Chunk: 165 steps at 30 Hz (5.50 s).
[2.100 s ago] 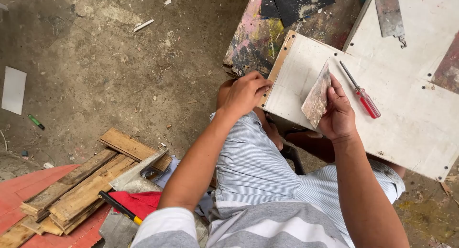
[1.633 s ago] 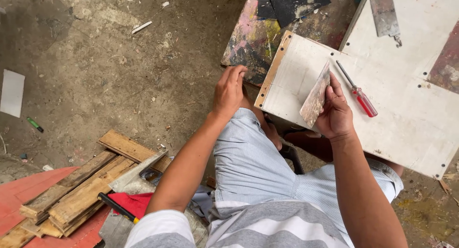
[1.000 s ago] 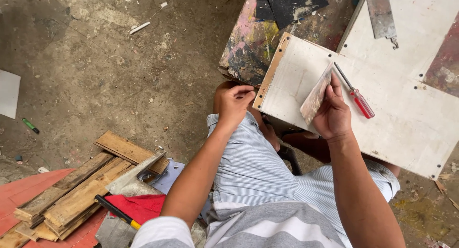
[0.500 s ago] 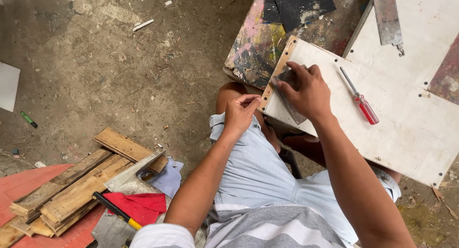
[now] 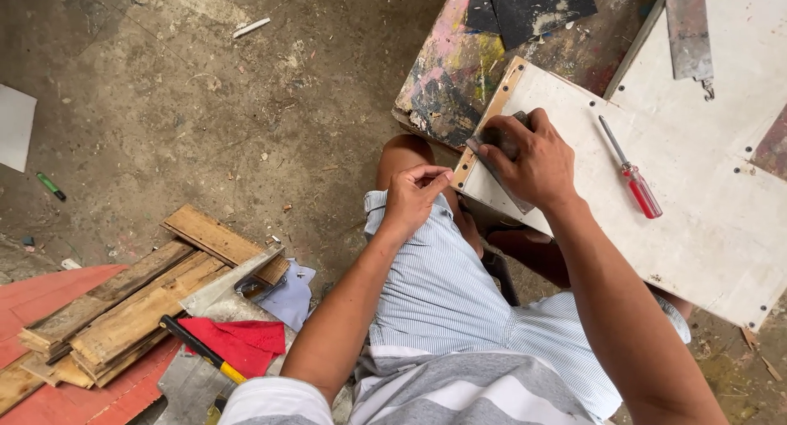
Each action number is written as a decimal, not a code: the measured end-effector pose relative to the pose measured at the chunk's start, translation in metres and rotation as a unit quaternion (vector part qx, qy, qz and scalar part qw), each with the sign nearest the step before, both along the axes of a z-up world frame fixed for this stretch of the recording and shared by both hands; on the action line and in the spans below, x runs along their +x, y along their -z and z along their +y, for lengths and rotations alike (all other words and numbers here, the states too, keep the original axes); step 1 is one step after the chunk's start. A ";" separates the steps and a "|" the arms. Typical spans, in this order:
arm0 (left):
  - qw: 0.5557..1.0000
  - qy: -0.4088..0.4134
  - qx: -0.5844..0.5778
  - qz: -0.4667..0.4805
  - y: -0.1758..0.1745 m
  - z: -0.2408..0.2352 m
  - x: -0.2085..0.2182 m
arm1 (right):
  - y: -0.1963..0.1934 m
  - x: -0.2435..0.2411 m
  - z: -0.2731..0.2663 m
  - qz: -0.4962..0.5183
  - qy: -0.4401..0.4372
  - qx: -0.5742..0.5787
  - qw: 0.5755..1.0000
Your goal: Fastening and preparing metal components on a white panel using a screwdriver and a putty knife.
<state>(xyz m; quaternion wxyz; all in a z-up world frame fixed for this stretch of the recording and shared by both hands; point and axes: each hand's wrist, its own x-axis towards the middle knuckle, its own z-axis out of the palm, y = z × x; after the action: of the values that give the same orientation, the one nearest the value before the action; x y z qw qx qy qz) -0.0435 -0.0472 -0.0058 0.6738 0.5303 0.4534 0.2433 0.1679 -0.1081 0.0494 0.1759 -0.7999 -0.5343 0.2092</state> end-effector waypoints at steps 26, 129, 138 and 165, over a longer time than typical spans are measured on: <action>0.999 0.016 -0.031 -0.039 0.021 -0.003 -0.008 | -0.022 -0.013 0.002 -0.024 -0.071 -0.057 0.996; 0.972 0.130 0.029 0.194 -0.038 0.025 0.044 | 0.046 -0.010 -0.065 -0.160 0.146 0.124 0.968; 0.980 0.093 0.026 0.174 -0.035 0.021 0.045 | 0.054 -0.008 -0.067 -0.183 0.139 0.139 0.963; 0.983 0.111 -0.140 0.046 -0.033 0.041 0.032 | 0.034 -0.009 -0.059 -0.106 0.152 0.109 0.977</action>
<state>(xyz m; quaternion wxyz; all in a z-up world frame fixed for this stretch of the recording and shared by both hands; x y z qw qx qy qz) -0.0116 -0.0061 0.0270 0.7430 0.4880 0.4516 0.0765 0.1590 -0.1670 0.0158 0.2341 -0.8652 -0.4420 0.0344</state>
